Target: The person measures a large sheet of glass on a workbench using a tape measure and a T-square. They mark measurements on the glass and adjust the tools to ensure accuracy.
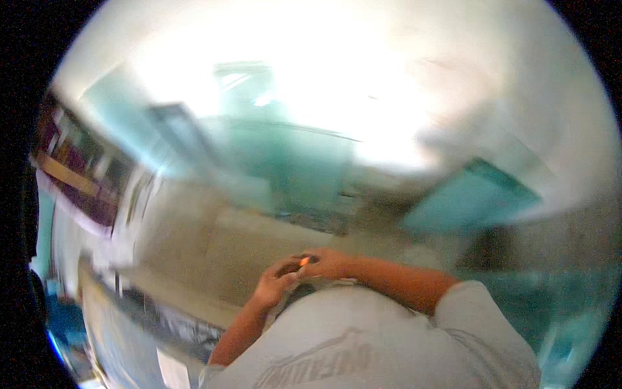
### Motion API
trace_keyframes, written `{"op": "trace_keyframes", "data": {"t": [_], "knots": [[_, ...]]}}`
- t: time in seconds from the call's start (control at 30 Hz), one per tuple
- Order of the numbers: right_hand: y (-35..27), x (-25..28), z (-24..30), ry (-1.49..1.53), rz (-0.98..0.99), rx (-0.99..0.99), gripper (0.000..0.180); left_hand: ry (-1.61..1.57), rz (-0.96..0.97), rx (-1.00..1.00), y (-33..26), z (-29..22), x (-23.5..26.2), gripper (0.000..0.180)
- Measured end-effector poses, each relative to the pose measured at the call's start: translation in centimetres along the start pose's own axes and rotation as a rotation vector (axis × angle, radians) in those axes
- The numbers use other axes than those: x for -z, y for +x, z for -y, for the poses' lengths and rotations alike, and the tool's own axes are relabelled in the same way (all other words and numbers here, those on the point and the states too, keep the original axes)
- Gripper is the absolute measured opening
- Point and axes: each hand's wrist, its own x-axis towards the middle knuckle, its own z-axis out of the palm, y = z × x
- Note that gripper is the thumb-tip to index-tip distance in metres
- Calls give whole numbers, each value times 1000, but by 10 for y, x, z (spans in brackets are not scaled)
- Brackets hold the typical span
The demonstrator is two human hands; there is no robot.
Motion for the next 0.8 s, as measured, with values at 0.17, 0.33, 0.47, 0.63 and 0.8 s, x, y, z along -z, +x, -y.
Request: {"op": "trace_keyframes", "data": {"t": [0.17, 0.33, 0.47, 0.63, 0.8], "knots": [[-62, 60, -74, -266, 4, 125, 69, 390, -89, 151, 52, 10, -103, 29], [-147, 157, -123, -325, -188, 65, 71, 736, -12, 125, 140, -7, -226, 25], [-201, 203, -201, -238, -429, -61, 45, 653, -81, -81, 207, -5, -221, 22], [-287, 241, -353, -385, -786, -240, 25, 437, -192, -234, 270, -73, -221, 35], [-403, 241, -434, -378, -1092, -488, 17, 1103, -187, -503, 343, -64, -271, 46]]}}
